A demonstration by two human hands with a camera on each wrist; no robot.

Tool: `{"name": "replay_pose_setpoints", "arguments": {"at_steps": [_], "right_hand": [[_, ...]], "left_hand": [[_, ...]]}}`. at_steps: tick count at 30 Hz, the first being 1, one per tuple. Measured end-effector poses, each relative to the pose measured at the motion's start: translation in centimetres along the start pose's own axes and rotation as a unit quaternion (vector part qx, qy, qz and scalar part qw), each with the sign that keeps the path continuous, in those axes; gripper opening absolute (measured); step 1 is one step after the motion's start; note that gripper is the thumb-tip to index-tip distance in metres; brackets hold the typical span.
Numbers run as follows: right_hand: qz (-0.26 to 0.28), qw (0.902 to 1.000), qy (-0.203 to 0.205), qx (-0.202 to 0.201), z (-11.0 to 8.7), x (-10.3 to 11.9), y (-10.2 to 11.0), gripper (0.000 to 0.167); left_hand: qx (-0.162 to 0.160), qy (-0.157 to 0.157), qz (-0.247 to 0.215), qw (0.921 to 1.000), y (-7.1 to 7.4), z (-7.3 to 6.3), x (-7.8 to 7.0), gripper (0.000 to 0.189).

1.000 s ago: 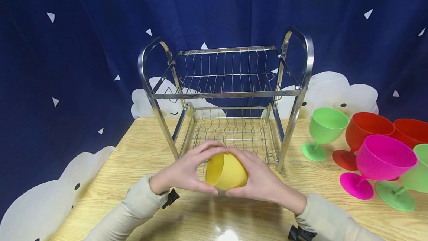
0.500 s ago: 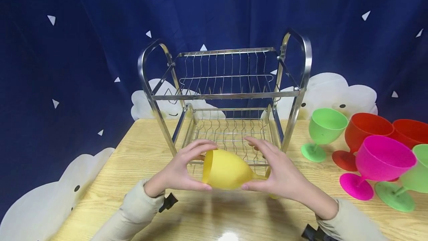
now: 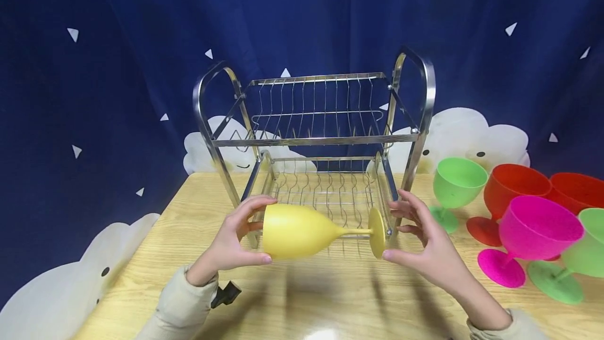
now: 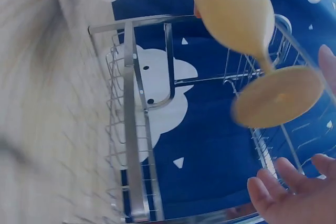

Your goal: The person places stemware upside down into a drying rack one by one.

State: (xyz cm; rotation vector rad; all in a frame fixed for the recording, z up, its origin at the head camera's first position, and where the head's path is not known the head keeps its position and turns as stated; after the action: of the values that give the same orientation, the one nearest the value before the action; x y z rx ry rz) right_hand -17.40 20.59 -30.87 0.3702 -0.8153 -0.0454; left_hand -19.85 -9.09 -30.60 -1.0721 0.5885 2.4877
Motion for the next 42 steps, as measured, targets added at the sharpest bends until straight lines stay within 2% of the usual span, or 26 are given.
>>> {"name": "replay_pose_setpoints", "arguments": {"at_steps": [2,7,11,17,22,26,29,32,39,42], "right_hand": [[0.052,0.9986,-0.001,0.006,-0.3,-0.6,0.0,0.092],[0.122,0.9924,-0.014,0.011,-1.1,-1.7,-0.8,0.091],[0.159,0.9865,-0.011,0.037,-1.4,-2.1,-2.0,0.09],[0.209,0.9759,-0.008,0.063,-0.8,-2.3,-4.3,0.078],[0.275,0.961,-0.004,0.032,-0.2,-2.3,-5.6,0.076],[0.311,0.9503,-0.01,-0.007,0.3,-2.4,-6.1,0.078],[0.335,0.9419,-0.004,-0.018,0.6,-2.3,-6.4,0.076],[0.353,0.9356,0.001,-0.021,0.8,-2.3,-6.8,0.072],[0.411,0.9099,0.013,-0.057,0.8,-2.0,-7.5,0.048],[0.412,0.908,0.017,-0.074,1.0,-1.9,-7.7,0.048]], "left_hand": [[-0.006,-0.004,-0.004,1.0,0.1,0.0,0.0,0.084],[-0.018,-0.026,-0.003,0.9995,-0.1,0.2,-0.3,0.083],[-0.028,-0.047,-0.01,0.9985,-0.5,0.5,-0.6,0.081],[-0.05,-0.079,-0.037,0.9949,-1.3,1.1,-0.4,0.08],[-0.062,-0.102,-0.042,0.9919,-2.3,1.3,-0.2,0.08],[-0.068,-0.101,-0.045,0.9915,-3.0,1.3,0.2,0.082],[-0.07,-0.099,-0.047,0.9915,-3.4,1.3,0.6,0.084],[-0.071,-0.098,-0.044,0.9916,-3.9,1.3,1.1,0.086],[-0.085,-0.115,0.0,0.9897,-4.9,1.3,1.3,0.089],[-0.087,-0.128,0.008,0.9879,-5.1,1.5,0.7,0.089]]}}
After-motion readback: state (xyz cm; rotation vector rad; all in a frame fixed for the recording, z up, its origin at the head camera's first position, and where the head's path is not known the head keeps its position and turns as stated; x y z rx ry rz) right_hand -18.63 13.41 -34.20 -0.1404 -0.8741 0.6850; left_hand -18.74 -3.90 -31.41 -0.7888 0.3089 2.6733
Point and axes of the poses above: each hand's wrist, its own z-axis towards the middle knuckle, its own y-axis out of the back of the hand, x = y × z, the point moved 6 cm from there along z, towards the middle knuckle, and after that the axes turned 8 degrees about -z, right-handed, at the moved point
